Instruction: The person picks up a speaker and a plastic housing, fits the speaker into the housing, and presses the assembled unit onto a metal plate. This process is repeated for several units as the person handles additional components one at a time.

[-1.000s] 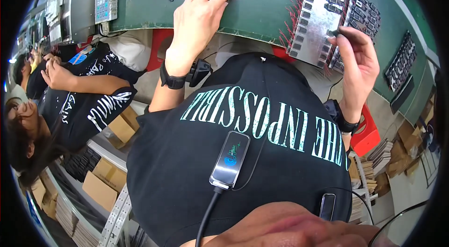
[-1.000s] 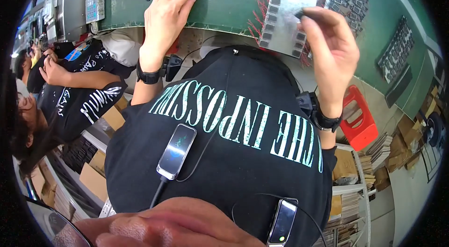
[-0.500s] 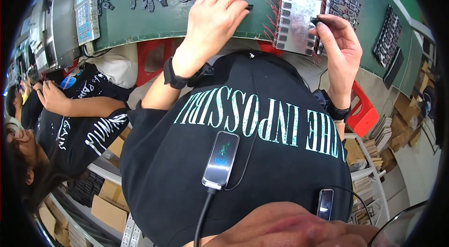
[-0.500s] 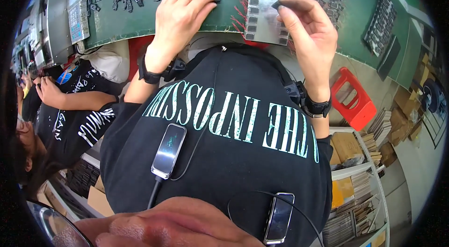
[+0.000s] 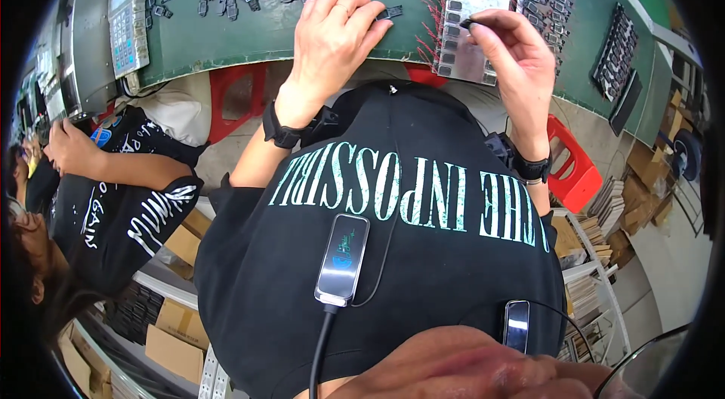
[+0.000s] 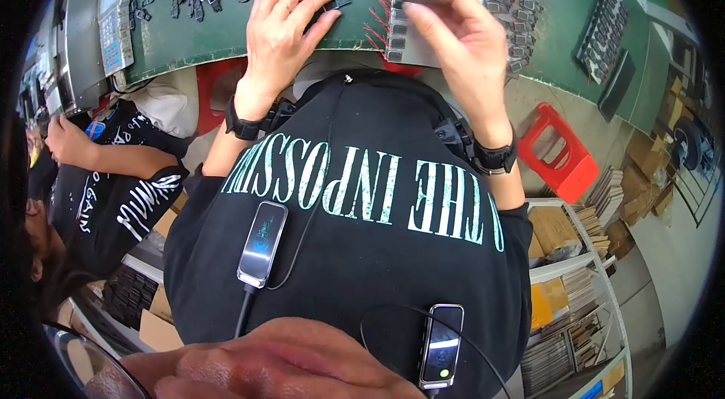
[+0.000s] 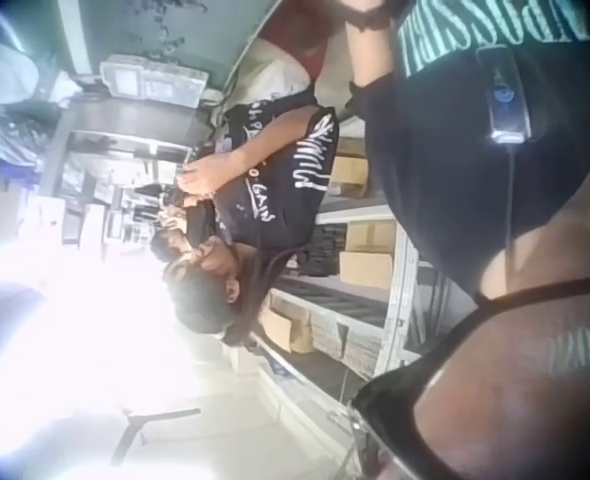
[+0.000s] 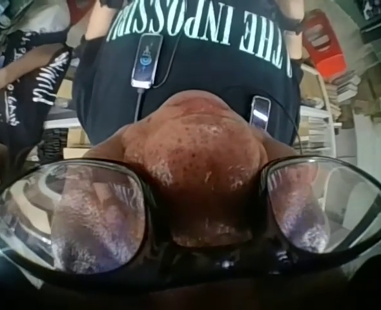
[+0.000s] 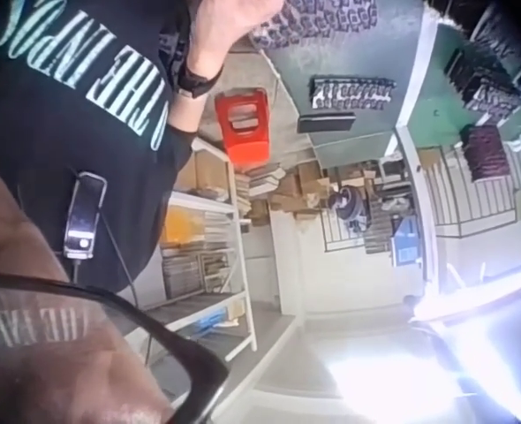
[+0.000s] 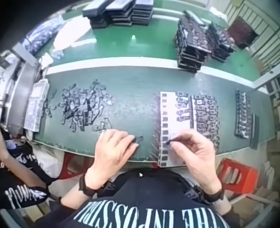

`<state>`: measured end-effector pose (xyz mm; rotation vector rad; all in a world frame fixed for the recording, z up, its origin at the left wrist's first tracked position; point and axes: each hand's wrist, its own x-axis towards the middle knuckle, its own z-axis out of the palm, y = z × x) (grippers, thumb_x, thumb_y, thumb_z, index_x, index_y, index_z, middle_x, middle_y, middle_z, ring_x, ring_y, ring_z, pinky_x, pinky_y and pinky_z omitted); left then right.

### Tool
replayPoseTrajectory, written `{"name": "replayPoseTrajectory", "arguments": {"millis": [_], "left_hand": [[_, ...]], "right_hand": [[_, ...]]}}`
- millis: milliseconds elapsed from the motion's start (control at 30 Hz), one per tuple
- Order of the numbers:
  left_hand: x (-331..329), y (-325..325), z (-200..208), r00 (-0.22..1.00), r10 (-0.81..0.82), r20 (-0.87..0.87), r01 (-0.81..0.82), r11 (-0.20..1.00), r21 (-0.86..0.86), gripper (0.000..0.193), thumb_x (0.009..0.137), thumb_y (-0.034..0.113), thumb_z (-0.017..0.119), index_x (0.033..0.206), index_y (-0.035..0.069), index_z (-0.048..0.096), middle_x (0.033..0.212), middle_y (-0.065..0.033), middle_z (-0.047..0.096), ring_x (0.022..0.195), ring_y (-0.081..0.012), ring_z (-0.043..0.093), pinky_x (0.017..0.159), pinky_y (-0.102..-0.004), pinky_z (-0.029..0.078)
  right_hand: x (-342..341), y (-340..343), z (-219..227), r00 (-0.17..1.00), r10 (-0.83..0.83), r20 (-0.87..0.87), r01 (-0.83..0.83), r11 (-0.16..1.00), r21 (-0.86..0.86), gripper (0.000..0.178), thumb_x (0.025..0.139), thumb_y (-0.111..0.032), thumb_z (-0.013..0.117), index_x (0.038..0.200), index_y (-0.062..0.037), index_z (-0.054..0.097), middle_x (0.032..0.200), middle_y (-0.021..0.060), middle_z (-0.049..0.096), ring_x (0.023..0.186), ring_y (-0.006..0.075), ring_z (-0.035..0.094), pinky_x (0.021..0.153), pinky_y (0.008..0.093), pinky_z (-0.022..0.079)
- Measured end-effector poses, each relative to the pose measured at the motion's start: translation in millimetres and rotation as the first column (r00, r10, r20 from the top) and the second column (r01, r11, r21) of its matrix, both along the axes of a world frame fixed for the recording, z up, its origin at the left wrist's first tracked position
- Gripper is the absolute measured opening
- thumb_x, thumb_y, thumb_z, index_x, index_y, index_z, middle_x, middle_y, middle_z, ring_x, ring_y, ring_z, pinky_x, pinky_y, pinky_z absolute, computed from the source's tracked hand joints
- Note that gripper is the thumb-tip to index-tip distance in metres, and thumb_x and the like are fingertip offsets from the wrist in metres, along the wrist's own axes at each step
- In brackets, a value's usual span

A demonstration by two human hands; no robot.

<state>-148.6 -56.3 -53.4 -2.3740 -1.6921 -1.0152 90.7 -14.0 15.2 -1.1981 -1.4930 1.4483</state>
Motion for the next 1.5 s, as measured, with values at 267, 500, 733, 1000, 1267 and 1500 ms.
{"name": "replayPoseTrajectory", "arguments": {"millis": [267,500,733,1000,1267,1500], "left_hand": [[30,4,36,0.591,0.268,0.761,0.293,0.807,-0.512,0.026,0.088,0.008,0.072,0.113,0.002,0.068,0.089,-0.0068,0.072,0.078,-0.0120,0.069,0.070,-0.0257,0.057],[47,7,38,0.215,0.384,0.898,0.545,0.716,-0.437,0.028,0.094,0.006,0.065,0.119,-0.005,0.064,0.099,-0.0110,0.072,0.087,-0.0126,0.070,0.077,-0.0251,0.058],[49,8,39,0.255,0.429,0.867,0.559,0.665,-0.494,0.029,0.096,0.006,0.061,0.122,-0.007,0.062,0.100,-0.0139,0.072,0.090,-0.0156,0.071,0.079,-0.0252,0.059],[56,8,36,0.196,0.398,0.896,0.571,0.696,-0.435,0.030,0.099,0.006,0.057,0.125,-0.008,0.059,0.102,-0.0149,0.071,0.093,-0.0172,0.070,0.081,-0.0264,0.059],[54,8,32,0.207,0.401,0.893,0.607,0.663,-0.438,0.030,0.100,0.006,0.053,0.126,-0.008,0.058,0.106,-0.0160,0.070,0.096,-0.0175,0.070,0.083,-0.0271,0.059],[51,9,33,0.213,0.395,0.894,0.583,0.683,-0.441,0.029,0.100,0.007,0.054,0.124,-0.007,0.060,0.103,-0.0149,0.071,0.094,-0.0171,0.070,0.081,-0.0276,0.059]], "right_hand": [[-22,4,4,0.999,0.044,0.006,-0.044,0.999,-0.013,0.018,0.094,-0.003,0.064,0.111,0.0019,0.064,0.102,0.0035,0.067,0.090,0.0078,0.063,0.083,0.0211,0.051],[-11,6,-7,0.998,0.038,0.044,-0.037,0.999,-0.029,0.018,0.093,-0.004,0.066,0.110,0.0017,0.065,0.101,0.0024,0.067,0.090,0.0065,0.063,0.081,0.0203,0.052],[-9,-2,-8,0.994,-0.014,0.104,0.006,0.997,0.074,0.017,0.094,-0.004,0.065,0.109,0.0013,0.066,0.099,0.0025,0.068,0.088,0.0063,0.063,0.081,0.0202,0.052],[-9,-3,-8,0.984,-0.023,0.175,0.004,0.994,0.108,0.015,0.093,-0.005,0.066,0.107,0.0002,0.068,0.098,0.0017,0.069,0.086,0.0060,0.064,0.080,0.0202,0.052],[-9,-4,-14,0.990,-0.006,0.142,0.003,1.000,0.022,0.015,0.093,-0.006,0.066,0.107,0.0003,0.068,0.097,0.0014,0.068,0.086,0.0058,0.064,0.079,0.0201,0.052],[-8,-1,-17,0.997,0.009,0.082,-0.007,1.000,-0.027,0.017,0.095,-0.008,0.065,0.109,0.0012,0.065,0.095,0.0021,0.067,0.085,0.0063,0.063,0.078,0.0205,0.051]]}}
